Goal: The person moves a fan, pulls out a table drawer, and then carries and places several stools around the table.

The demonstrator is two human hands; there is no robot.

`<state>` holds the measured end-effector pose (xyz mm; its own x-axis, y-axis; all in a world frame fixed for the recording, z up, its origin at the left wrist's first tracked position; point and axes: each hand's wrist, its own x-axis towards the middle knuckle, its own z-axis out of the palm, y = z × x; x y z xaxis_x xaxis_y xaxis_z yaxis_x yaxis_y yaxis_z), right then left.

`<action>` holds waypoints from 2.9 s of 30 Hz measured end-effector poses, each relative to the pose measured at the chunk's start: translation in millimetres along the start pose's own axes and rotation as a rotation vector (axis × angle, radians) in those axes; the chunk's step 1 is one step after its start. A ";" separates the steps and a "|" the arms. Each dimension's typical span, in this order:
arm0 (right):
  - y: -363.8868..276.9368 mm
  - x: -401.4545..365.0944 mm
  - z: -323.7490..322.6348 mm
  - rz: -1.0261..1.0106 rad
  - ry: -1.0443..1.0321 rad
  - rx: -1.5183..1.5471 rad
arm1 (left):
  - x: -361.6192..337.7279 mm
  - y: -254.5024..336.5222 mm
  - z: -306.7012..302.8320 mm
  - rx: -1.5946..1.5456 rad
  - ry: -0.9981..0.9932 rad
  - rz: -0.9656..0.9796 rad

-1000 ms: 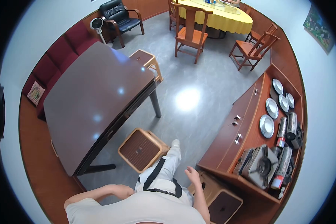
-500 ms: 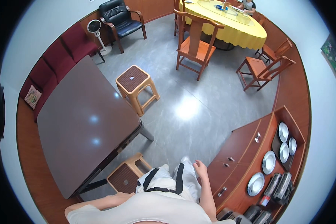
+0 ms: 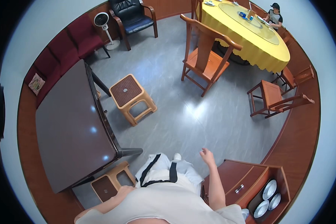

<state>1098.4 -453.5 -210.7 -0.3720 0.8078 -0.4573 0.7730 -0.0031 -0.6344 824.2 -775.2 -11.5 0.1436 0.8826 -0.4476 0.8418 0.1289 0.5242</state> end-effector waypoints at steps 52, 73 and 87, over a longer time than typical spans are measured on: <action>-675.3 893.0 79.9 -0.529 -0.720 -0.535 | 490.1 -388.9 -545.6 -0.866 0.356 -1.028; -949.3 1048.6 243.7 -0.526 -0.807 -0.613 | 477.2 -633.7 -685.1 -1.407 0.802 -1.074; -1141.7 1198.5 301.7 -0.628 -0.781 -0.494 | 548.0 -803.8 -894.0 -0.849 0.742 -1.622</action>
<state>-385.1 340.3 -222.5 -0.8549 -0.0088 -0.5187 0.3892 0.6503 -0.6524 -238.9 9.0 -30.5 -0.7682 -0.3132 -0.5584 -0.5192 0.8151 0.2571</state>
